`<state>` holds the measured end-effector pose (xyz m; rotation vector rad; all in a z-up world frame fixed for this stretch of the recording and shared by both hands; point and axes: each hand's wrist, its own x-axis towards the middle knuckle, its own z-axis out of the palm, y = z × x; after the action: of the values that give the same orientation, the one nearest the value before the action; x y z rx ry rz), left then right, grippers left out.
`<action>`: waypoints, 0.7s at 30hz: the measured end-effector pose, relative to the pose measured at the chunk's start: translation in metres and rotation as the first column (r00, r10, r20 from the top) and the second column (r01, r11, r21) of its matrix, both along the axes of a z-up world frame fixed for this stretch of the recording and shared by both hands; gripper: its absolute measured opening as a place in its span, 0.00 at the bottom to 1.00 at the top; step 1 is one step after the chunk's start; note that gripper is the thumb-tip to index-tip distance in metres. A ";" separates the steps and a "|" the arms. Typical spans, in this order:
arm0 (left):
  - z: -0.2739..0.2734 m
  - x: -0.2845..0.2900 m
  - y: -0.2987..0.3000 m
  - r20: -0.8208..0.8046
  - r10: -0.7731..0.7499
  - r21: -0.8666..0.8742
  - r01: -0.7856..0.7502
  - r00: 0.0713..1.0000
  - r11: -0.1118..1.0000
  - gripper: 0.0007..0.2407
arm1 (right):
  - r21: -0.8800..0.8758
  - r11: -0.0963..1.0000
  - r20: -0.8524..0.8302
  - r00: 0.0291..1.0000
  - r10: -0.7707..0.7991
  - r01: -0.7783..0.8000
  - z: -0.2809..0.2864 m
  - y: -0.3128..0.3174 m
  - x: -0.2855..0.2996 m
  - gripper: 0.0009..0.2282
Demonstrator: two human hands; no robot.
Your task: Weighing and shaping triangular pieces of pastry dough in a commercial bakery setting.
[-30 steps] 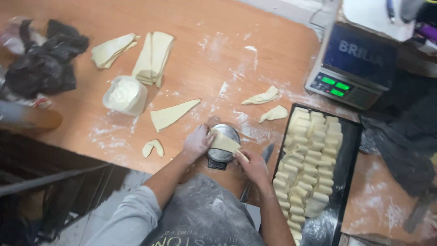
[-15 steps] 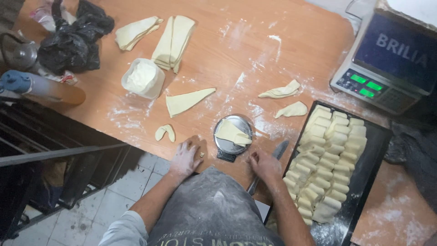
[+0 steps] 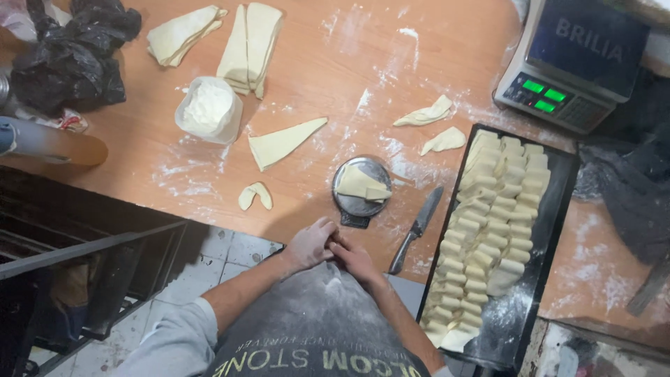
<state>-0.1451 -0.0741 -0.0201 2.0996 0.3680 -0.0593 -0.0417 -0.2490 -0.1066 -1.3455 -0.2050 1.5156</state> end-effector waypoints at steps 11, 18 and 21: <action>-0.040 -0.081 0.107 0.012 0.333 0.500 -0.295 0.943 0.814 0.12 | 0.029 0.999 0.980 0.196 -0.034 0.029 0.046 0.088 0.071 0.13; -0.072 -0.096 0.142 -0.011 0.275 0.582 -0.217 0.961 0.783 0.10 | 0.210 0.954 0.977 -0.016 -0.212 0.212 0.037 0.074 0.058 0.13; -0.060 -0.095 0.135 -0.109 0.323 0.439 -0.246 0.940 0.864 0.10 | 0.010 0.916 0.948 0.289 -0.137 0.401 0.072 0.047 0.015 0.10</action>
<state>-0.2402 0.0605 -0.0804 2.4469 0.8657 0.0090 -0.0262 -0.2021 -0.0349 -2.2259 -0.5029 0.2583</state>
